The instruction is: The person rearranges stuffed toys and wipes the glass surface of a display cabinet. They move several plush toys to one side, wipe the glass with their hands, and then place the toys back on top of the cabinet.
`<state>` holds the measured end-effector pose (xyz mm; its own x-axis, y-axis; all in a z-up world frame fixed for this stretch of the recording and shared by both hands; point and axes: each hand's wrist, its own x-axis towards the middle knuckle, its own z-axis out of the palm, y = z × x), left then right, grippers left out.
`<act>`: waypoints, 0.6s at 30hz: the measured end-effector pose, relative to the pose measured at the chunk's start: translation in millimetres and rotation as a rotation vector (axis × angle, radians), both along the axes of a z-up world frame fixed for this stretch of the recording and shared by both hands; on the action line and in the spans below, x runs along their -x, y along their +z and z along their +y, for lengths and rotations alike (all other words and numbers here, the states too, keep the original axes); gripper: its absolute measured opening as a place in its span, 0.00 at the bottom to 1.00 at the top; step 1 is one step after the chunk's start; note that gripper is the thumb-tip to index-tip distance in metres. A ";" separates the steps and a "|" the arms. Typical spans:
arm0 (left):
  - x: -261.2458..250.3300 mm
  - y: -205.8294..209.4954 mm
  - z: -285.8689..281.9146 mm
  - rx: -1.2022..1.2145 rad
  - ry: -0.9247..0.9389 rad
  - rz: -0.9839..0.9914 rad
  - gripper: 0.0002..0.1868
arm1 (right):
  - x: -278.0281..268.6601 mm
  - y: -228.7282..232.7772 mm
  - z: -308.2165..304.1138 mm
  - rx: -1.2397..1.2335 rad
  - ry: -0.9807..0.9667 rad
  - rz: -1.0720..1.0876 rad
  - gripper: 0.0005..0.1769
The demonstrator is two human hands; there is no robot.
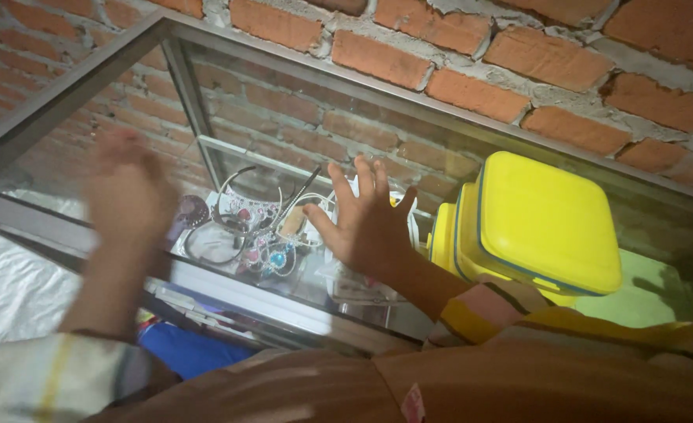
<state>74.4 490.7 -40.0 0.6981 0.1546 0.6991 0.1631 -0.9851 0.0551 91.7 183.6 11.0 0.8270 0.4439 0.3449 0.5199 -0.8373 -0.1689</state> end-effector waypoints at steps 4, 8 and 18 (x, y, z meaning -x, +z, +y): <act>-19.7 -19.0 -83.3 0.354 -0.270 0.011 0.21 | -3.6 -7.1 -0.9 0.000 -0.025 0.009 0.41; -11.5 -5.6 -146.4 0.294 -0.569 0.010 0.23 | -14.2 -21.9 -4.9 -0.048 -0.037 -0.034 0.35; 7.0 35.1 -156.3 0.954 -0.391 0.134 0.21 | -22.0 -19.8 -18.9 -0.779 0.054 -0.104 0.16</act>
